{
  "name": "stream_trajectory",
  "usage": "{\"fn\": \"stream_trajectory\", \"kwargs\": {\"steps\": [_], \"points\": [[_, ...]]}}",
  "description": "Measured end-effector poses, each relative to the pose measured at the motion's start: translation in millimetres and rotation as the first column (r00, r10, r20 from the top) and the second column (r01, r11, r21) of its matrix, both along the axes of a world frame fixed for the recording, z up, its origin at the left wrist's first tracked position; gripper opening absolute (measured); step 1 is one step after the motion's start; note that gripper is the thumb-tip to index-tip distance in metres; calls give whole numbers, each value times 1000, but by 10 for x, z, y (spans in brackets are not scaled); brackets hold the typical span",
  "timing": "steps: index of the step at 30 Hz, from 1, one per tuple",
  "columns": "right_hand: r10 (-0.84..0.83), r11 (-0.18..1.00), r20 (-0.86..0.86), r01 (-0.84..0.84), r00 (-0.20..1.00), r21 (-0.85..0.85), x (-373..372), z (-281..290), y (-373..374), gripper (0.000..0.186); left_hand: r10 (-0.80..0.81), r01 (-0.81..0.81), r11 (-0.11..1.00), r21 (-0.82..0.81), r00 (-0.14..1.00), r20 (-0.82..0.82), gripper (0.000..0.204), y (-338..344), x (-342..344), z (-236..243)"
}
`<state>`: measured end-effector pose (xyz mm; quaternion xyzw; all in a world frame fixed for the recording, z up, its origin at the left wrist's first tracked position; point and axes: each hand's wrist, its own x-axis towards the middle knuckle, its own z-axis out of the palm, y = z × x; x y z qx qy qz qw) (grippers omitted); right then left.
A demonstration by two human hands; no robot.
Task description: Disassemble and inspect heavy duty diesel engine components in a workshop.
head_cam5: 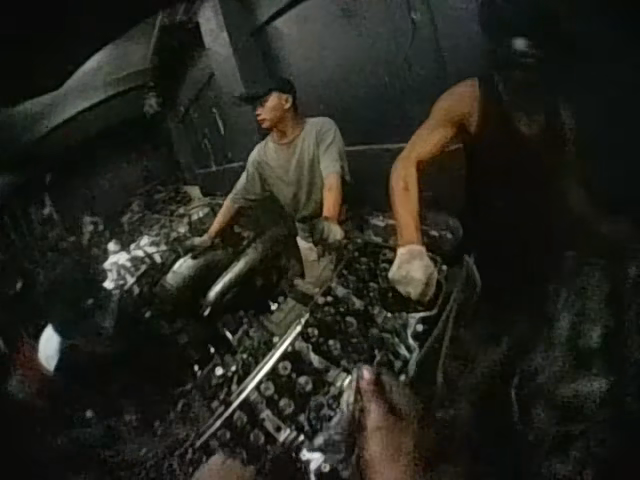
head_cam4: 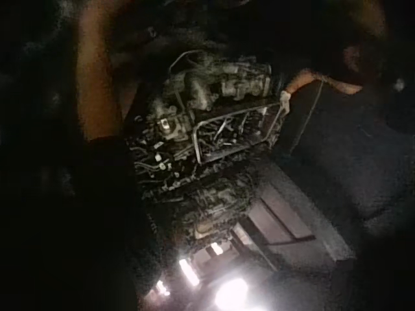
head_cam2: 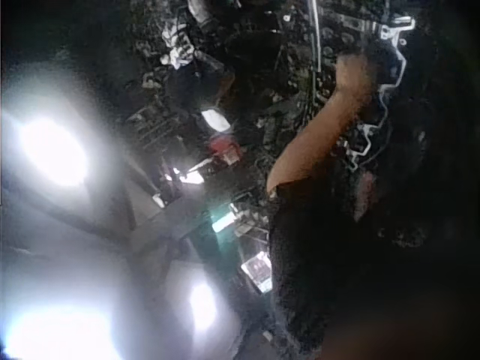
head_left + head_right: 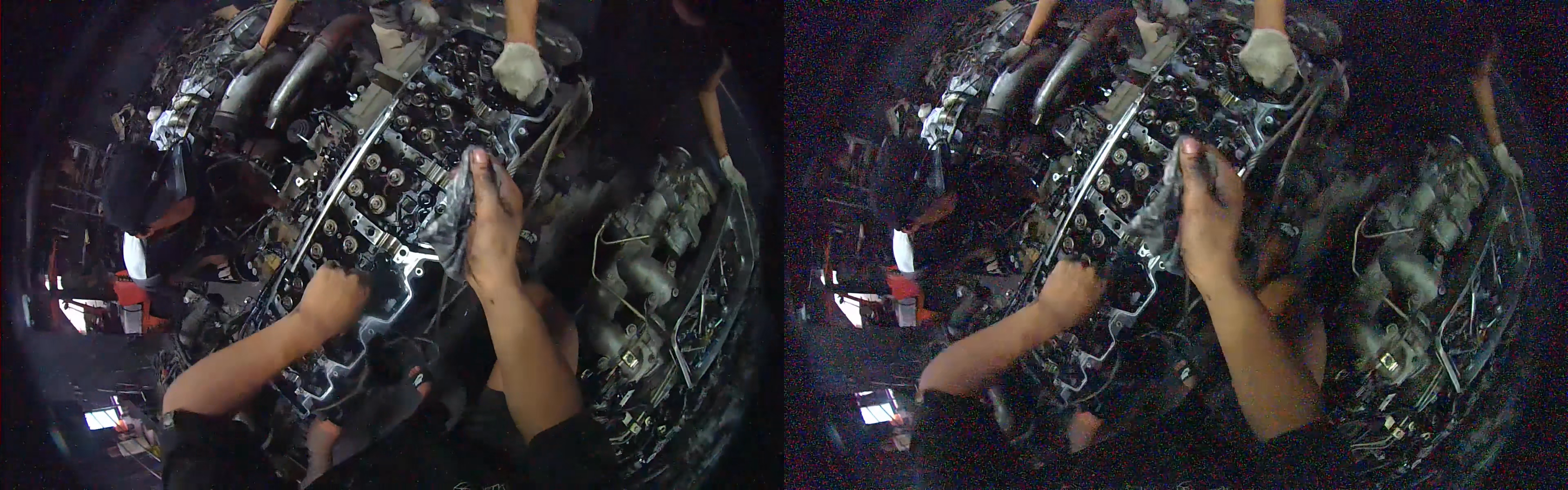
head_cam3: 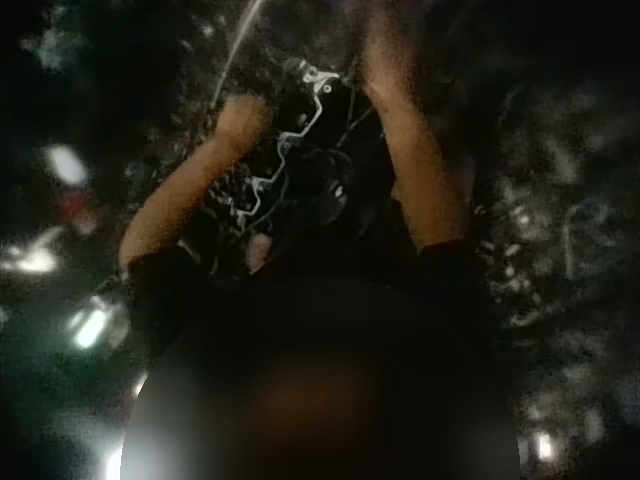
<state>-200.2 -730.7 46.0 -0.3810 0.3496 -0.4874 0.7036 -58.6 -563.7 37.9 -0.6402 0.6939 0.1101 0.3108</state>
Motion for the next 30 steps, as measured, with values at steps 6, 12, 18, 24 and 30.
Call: {"fn": "stream_trajectory", "kwargs": {"steps": [6,12,18,24,30], "points": [[-35,998,78,38,996,-39,0,-60,-74,34,-565,553,808,-205,825,-1,16,-178,55,-119],[-34,999,164,35,986,-4,-72,24,-128,35,-17,24,1000,-5,570,-822,32,76,867,-966],[-66,996,58,69,996,-48,-192,-201,-243,40,-88,62,974,217,990,112,43,-328,-172,-72],[-53,997,70,56,996,-46,7,-7,-142,47,30,47,977,208,935,-354,37,75,497,-442],[-15,1000,48,16,999,-15,-10,-116,-169,46,-327,338,917,-213,941,86,33,-214,-28,-162]]}}
